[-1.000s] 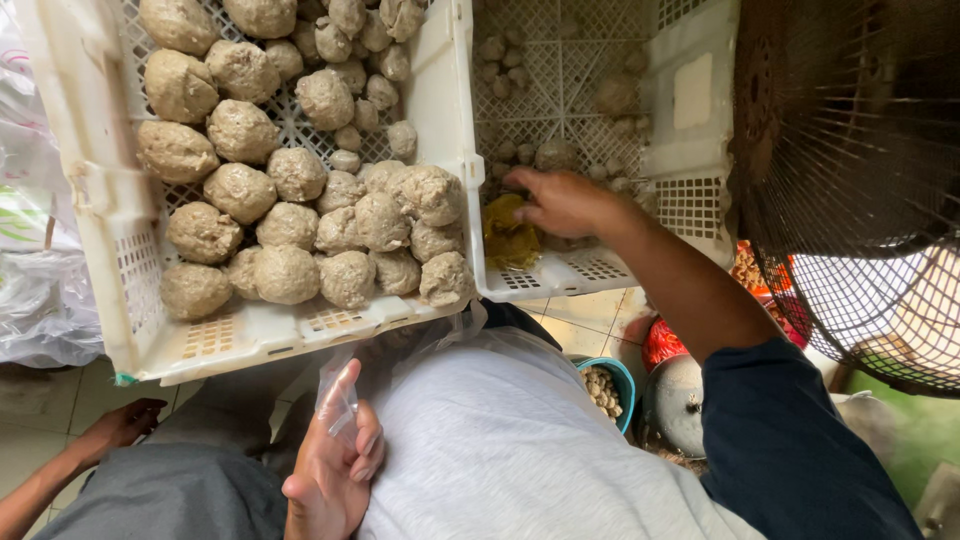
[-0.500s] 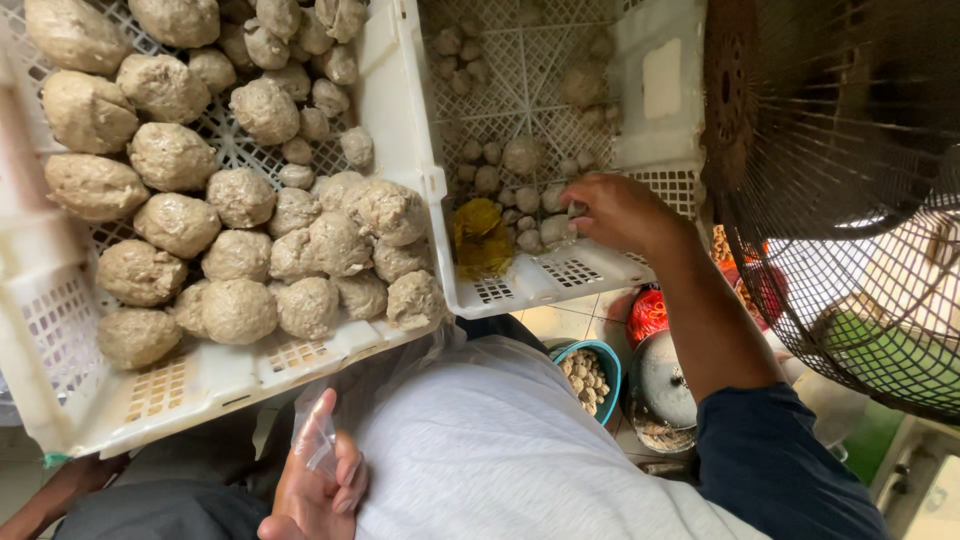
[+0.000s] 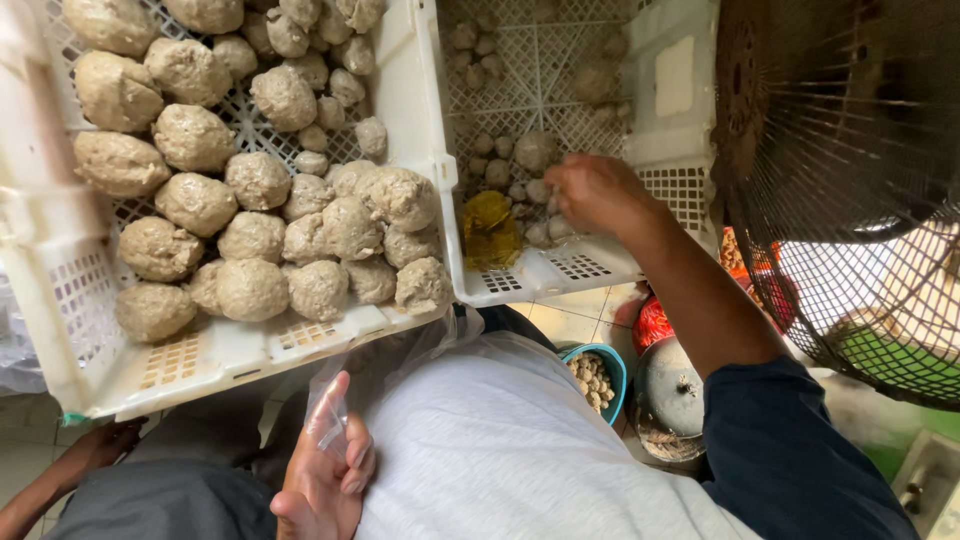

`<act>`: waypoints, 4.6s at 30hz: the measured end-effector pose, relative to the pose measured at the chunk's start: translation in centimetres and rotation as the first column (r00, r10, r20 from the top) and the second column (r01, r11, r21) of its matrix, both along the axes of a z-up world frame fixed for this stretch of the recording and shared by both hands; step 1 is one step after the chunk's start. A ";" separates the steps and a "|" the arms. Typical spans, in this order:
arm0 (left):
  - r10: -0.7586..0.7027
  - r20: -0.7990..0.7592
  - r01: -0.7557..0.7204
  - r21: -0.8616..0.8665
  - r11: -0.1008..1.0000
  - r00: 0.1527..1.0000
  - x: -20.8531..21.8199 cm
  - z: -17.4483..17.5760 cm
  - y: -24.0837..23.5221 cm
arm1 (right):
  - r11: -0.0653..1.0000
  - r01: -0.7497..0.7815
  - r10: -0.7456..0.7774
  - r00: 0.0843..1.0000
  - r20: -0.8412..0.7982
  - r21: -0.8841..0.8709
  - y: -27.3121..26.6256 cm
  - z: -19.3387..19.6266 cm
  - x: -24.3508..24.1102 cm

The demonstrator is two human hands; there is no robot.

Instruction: The person picks round meatballs from white plastic crates and places them into a clear plastic bag. They also handle a blue colander filled with meatballs, pouring them into a crate, and later add a small yellow packet into the bag before tying it.

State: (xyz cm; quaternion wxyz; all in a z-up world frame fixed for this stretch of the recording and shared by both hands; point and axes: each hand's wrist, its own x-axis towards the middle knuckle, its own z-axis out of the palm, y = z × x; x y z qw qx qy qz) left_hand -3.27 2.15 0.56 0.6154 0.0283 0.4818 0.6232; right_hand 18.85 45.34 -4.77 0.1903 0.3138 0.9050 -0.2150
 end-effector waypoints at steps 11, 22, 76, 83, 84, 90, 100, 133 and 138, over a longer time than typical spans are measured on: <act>0.048 -0.009 -0.048 0.027 0.998 0.999 0.6 0.9 -0.8 | 0.973 0.194 -0.167 0.966 -0.198 0.124 1.3 -0.3 -0.2; 0.166 -0.070 -0.153 0.156 0.976 0.984 0.4 3.6 -1.2 | 0.946 0.321 -0.286 0.897 -0.337 0.050 -6.8 4.3 1.7; 0.042 -0.813 -0.549 -0.352 0.758 0.580 -8.0 -6.4 -14.3 | 0.906 0.393 -0.209 0.739 -0.640 0.158 -10.7 4.4 1.0; -0.608 -0.449 0.044 -0.780 0.624 0.655 -0.6 -14.8 -14.3 | 0.984 0.173 -0.135 0.858 -0.496 0.030 -9.6 8.3 -7.4; -0.599 -0.501 0.030 -0.751 0.659 0.625 0.0 -16.3 -15.0 | 0.979 0.013 0.088 0.876 -0.475 0.205 -9.5 8.8 -9.2; -0.407 -0.645 -0.093 -0.596 0.797 0.647 2.7 -21.8 -20.0 | 0.875 -0.358 0.405 0.910 -0.086 0.326 -10.3 11.8 -16.3; -0.114 -0.289 -0.189 -0.830 0.525 0.951 6.7 -19.6 -23.5 | 0.902 -0.396 0.374 0.916 0.147 0.172 -10.9 14.0 -18.9; -0.361 -0.245 -0.028 -0.858 0.513 0.900 2.4 -12.1 -11.1 | 0.978 0.151 0.019 0.630 -0.777 0.146 -16.1 6.6 -0.3; -0.505 -0.351 0.002 -0.820 0.572 0.789 -1.8 -7.3 -2.9 | 0.895 0.379 -0.019 0.558 -0.829 0.235 -18.1 4.2 5.6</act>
